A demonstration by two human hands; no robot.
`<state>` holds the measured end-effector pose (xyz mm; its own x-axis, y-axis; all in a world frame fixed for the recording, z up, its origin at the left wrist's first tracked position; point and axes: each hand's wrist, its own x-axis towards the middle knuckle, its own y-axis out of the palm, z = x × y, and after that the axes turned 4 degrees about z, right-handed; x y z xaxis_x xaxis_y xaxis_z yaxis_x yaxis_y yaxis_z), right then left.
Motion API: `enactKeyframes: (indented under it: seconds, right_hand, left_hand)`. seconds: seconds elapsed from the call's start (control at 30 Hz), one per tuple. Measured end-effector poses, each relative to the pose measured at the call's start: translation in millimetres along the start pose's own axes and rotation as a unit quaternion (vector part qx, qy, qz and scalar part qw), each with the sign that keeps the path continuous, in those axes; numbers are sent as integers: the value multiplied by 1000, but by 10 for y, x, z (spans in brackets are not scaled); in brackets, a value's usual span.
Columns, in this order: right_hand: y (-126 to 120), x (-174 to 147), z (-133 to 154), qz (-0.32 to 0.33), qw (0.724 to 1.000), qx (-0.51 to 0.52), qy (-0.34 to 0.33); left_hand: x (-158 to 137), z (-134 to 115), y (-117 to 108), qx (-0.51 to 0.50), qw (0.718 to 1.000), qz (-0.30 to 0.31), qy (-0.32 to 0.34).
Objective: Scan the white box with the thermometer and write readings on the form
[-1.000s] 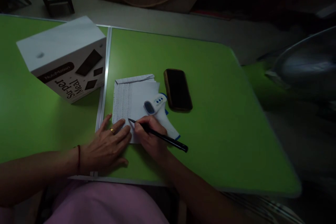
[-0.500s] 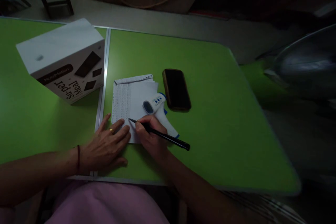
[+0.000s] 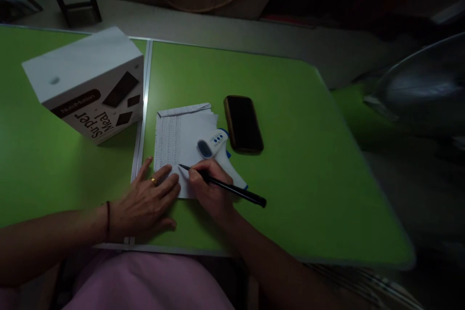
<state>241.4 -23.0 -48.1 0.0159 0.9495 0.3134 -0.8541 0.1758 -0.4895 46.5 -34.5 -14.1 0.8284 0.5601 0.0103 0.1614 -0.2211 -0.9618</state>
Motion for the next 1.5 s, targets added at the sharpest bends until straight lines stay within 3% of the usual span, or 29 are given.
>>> enactKeyframes:
  seconds: [0.23, 1.13, 1.4, 1.5]
  right_hand:
    - [-13, 20, 20, 10, 999, -1, 35]
    - [-4, 1, 11, 11, 999, -18, 28]
    - [-32, -21, 15, 10, 999, -51, 1]
    - [-90, -3, -8, 16, 992, -84, -92]
  left_hand:
    - [-1, 7, -16, 0, 1000, 0, 3]
    - [-5, 3, -13, -11, 1000, 12, -2]
    - [-5, 1, -29, -5, 1000, 7, 3]
    - [17, 2, -26, 1, 1000, 7, 5]
